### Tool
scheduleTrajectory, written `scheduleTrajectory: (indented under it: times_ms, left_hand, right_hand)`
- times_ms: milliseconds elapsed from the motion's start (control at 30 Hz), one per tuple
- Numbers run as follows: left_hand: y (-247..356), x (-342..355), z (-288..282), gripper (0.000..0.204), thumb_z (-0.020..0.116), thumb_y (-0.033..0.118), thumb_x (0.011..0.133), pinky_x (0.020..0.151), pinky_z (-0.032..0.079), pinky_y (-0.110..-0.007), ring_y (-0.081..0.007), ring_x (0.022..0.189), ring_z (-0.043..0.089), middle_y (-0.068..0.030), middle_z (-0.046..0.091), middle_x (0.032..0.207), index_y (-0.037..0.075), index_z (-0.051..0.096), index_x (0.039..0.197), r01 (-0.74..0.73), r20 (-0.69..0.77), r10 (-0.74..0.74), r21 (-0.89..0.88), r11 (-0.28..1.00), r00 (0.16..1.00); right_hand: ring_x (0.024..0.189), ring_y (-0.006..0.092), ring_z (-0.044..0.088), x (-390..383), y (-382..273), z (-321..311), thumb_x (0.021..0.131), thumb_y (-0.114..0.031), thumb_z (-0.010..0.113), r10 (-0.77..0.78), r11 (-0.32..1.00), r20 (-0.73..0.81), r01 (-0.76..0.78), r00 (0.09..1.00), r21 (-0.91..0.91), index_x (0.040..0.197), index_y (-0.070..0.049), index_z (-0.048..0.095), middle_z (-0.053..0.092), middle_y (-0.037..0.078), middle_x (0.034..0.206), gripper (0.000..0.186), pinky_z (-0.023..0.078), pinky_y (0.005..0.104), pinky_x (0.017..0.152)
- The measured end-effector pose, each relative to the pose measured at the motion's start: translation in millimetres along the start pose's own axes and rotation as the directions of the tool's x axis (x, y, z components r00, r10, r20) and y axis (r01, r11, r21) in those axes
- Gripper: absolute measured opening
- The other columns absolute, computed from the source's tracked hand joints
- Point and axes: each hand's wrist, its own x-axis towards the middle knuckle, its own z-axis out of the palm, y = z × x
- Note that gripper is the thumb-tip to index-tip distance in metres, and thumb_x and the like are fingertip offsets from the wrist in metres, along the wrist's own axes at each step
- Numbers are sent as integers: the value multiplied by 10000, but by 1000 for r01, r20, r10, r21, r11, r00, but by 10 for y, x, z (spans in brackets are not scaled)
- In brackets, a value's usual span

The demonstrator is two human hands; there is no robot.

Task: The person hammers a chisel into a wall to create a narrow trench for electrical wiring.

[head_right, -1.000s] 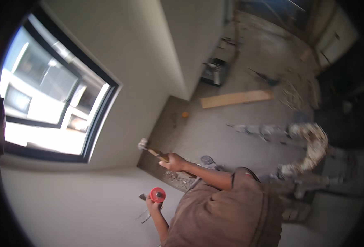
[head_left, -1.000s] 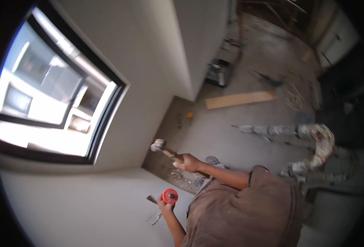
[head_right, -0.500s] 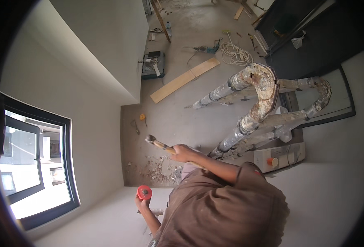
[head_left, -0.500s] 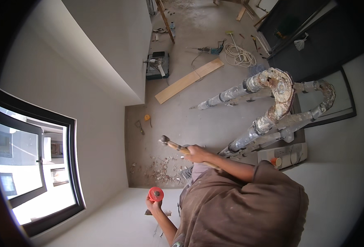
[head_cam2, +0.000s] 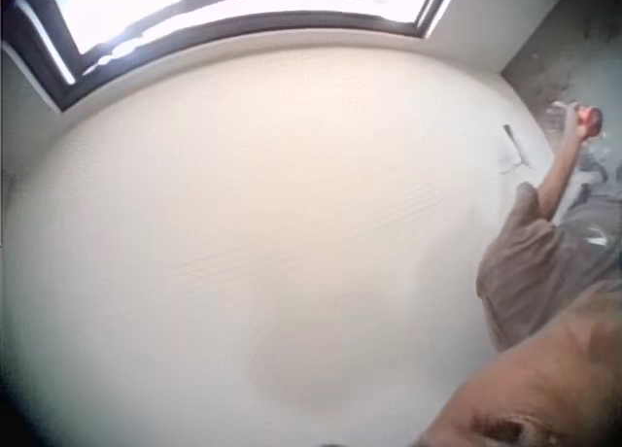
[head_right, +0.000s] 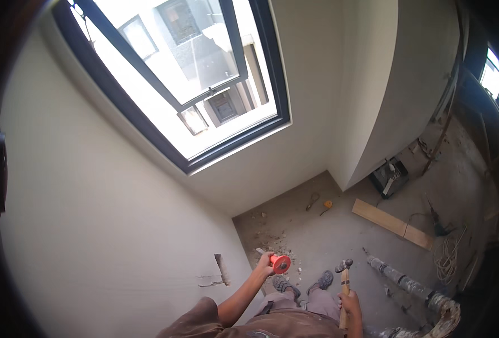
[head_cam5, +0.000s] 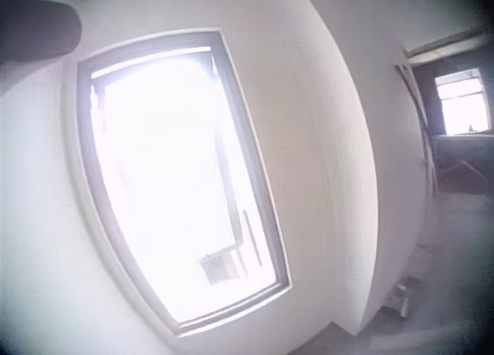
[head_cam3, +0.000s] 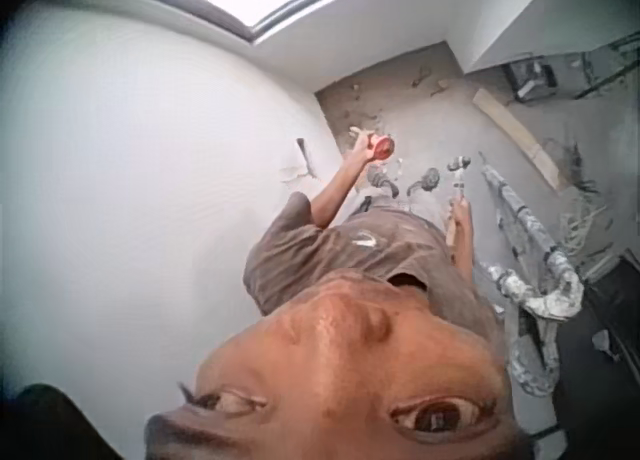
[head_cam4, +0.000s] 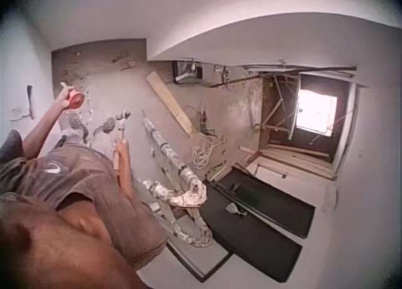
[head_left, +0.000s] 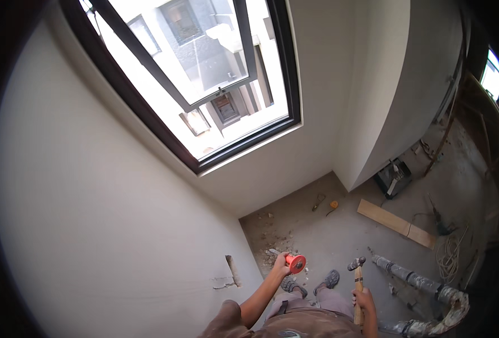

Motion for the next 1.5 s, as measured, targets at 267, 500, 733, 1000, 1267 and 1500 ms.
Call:
scheduleTrajectory:
  times_ms: [267,500,733,1000,1267,1500]
  left_hand:
    - [-184,-784,-283,171,451,202,920,665,540,-426,-219,633,564,-69,515,701,77,463,804,-97,70,91,79,992,993]
    - [37,-1868,-200,195,548,215,920,615,547,-333,-191,707,605,-69,554,757,38,467,940,-555,89,592,482,678,801]
    - [446,-2359,-328,198,676,140,836,427,422,-238,-95,452,494,0,491,597,53,501,863,-794,153,917,566,224,368]
    - [188,-2972,-502,206,679,97,823,439,416,-265,-104,452,503,-19,499,554,35,486,786,-588,-13,977,800,-117,-212]
    - [-173,-3725,-706,227,654,167,860,452,450,-294,-161,459,579,-60,556,533,10,497,815,-297,-109,855,953,-55,-506]
    - [-511,-3790,-550,243,715,269,804,514,467,-373,-255,539,599,-117,620,605,61,632,709,27,89,801,996,-90,-592]
  right_hand:
    - [428,164,486,582,24,28,798,-114,548,93,973,42,-99,995,208,762,-34,464,453,46,536,122,457,338,418]
    - [469,181,456,1505,-48,43,769,-165,499,-100,590,381,-254,919,766,707,-78,446,434,36,556,120,452,340,509]
    - [632,146,495,2547,171,-17,807,-153,394,182,313,211,-260,960,913,717,-151,439,481,8,699,101,453,278,685]
    - [607,153,497,3177,590,-206,845,-216,371,506,460,77,-345,859,818,757,-157,445,497,0,709,129,474,291,659]
    - [577,177,510,3355,207,274,803,-196,402,491,471,262,-506,831,722,743,-134,444,507,8,663,96,472,321,570]
    - [505,170,473,3407,-581,863,772,-147,438,430,499,356,-548,829,672,689,-131,383,446,6,572,101,471,361,519]
